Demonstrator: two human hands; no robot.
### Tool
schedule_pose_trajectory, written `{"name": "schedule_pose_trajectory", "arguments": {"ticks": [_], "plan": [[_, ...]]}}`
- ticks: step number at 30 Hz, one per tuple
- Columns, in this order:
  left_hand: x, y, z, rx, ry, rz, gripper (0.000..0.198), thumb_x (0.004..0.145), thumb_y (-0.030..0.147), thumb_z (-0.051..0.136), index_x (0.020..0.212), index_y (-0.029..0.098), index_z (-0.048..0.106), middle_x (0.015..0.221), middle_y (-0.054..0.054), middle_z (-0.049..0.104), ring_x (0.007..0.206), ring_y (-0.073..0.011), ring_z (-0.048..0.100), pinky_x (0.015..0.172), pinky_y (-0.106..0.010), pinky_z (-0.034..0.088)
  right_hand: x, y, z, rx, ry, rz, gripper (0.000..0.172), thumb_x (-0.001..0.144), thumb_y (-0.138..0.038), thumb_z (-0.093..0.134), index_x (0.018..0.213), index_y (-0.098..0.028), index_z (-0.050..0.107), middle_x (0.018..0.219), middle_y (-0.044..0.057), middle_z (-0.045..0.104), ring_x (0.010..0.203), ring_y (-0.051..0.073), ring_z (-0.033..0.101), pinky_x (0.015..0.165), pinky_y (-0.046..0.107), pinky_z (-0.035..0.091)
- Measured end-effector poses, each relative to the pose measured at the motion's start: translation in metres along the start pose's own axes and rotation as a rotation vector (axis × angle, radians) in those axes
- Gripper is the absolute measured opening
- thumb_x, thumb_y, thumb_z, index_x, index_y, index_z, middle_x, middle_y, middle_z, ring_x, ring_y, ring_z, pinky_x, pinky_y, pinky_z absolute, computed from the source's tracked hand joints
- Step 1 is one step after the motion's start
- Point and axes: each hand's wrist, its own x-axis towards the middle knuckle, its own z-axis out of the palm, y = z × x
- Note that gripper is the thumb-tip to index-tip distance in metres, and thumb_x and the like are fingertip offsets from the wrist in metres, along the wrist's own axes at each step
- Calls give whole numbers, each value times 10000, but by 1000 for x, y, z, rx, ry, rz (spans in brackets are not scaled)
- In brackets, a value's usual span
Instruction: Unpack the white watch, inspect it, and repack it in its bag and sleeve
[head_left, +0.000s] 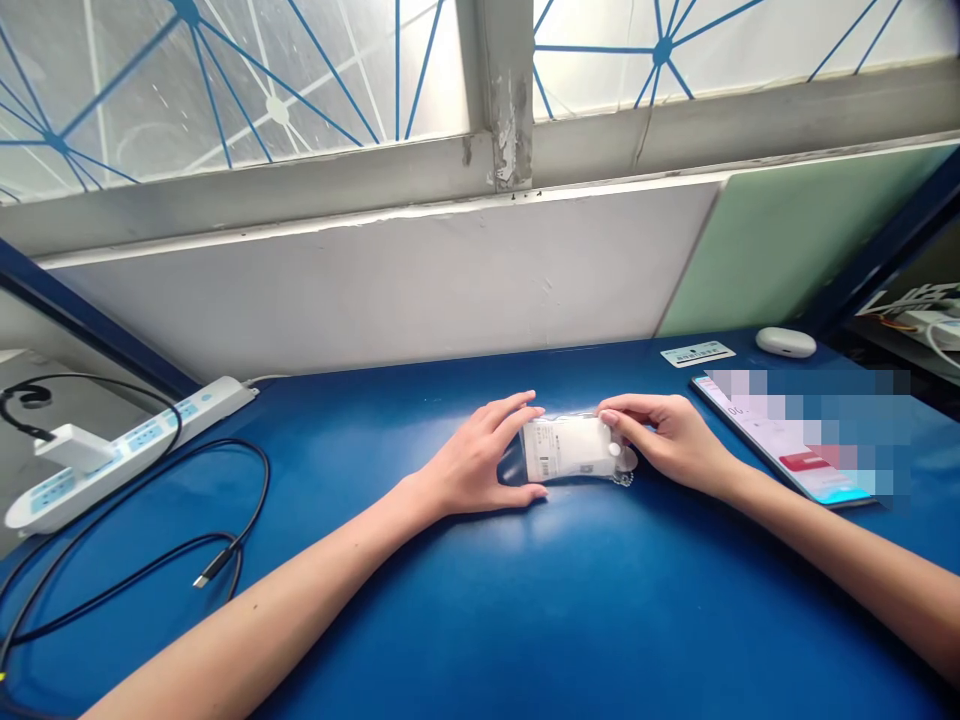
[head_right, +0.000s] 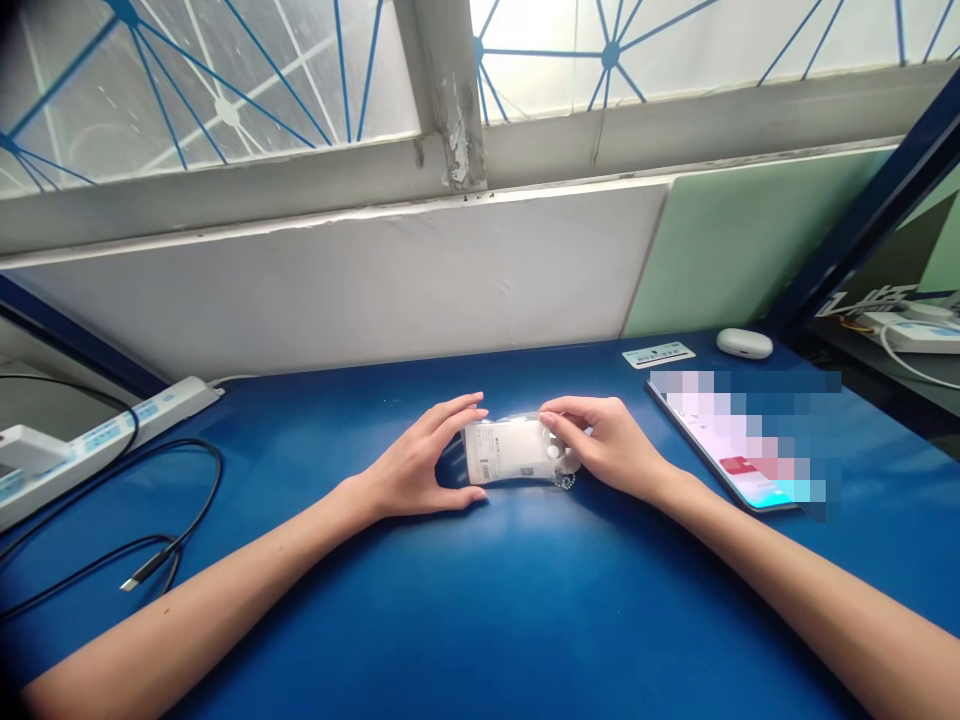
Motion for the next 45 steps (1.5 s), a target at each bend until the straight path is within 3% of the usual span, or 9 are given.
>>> {"name": "schedule_pose_trajectory", "arguments": {"ticks": [4,6,8,10,16,21,25,36,45], "plan": [[2,-1,1,-27,2,-5,734,735,415,809,1336,175,463,1400,-192,547,1306,-325,525,1095,-479,455,-1,4,0,-72,-110,-49,321,964,-429,534,1080,-201,728,874,56,781,696,199,716,635,322,596],[3,-1,3,-22,-1,-22,723,729,413,796,1324,158,474,1358,-189,579,1283,-324,537,1086,-478,462,-2,6,-4,-200,-164,-164,377,956,-425,550,1236,-200,663,1099,106,763,933,253,732,813,390,606],[4,-1,3,6,-20,-64,707,732,431,776,1314,144,495,1347,-191,583,1292,-340,524,1100,-497,443,-2,9,-8,-346,-195,-278,485,935,-444,583,1347,-189,589,1345,158,652,1199,311,634,997,472,533],[5,0,2,51,-59,-120,685,750,462,747,1303,127,521,1357,-202,574,1320,-364,495,1121,-526,410,-2,11,-11,-430,-243,-323,587,912,-486,611,1405,-176,538,1437,180,575,1298,340,554,1059,515,482],[6,3,0,128,-172,-215,678,864,501,626,1402,111,491,1481,-215,485,1411,-390,392,1143,-568,360,-1,14,-8,-376,-336,-238,663,868,-559,650,1404,-182,555,1402,181,607,1317,364,535,1059,550,483],[6,4,-1,141,-208,-218,714,892,519,592,1426,60,476,1496,-229,466,1419,-377,383,1167,-543,334,1,10,-8,-409,-395,-210,710,897,-584,599,1438,-130,524,1463,188,558,1371,366,481,1099,552,447],[7,4,-3,133,-213,-228,686,892,527,589,1401,75,502,1492,-234,467,1418,-388,383,1154,-557,347,2,8,-11,-441,-445,-237,654,953,-555,520,1469,-154,498,1488,165,539,1394,360,461,1115,564,428],[6,3,0,130,-184,-183,658,877,501,604,1383,92,506,1468,-236,492,1389,-391,422,1147,-566,343,-3,16,-3,-497,-393,-179,732,931,-599,518,1501,-145,444,1546,180,462,1477,391,312,1154,588,367],[6,2,1,148,-190,-183,686,889,526,585,1406,87,486,1472,-233,496,1392,-398,424,1149,-567,338,-3,16,-4,-521,-391,-209,713,947,-588,496,1506,-149,435,1545,179,464,1463,389,344,1142,590,383]]}}
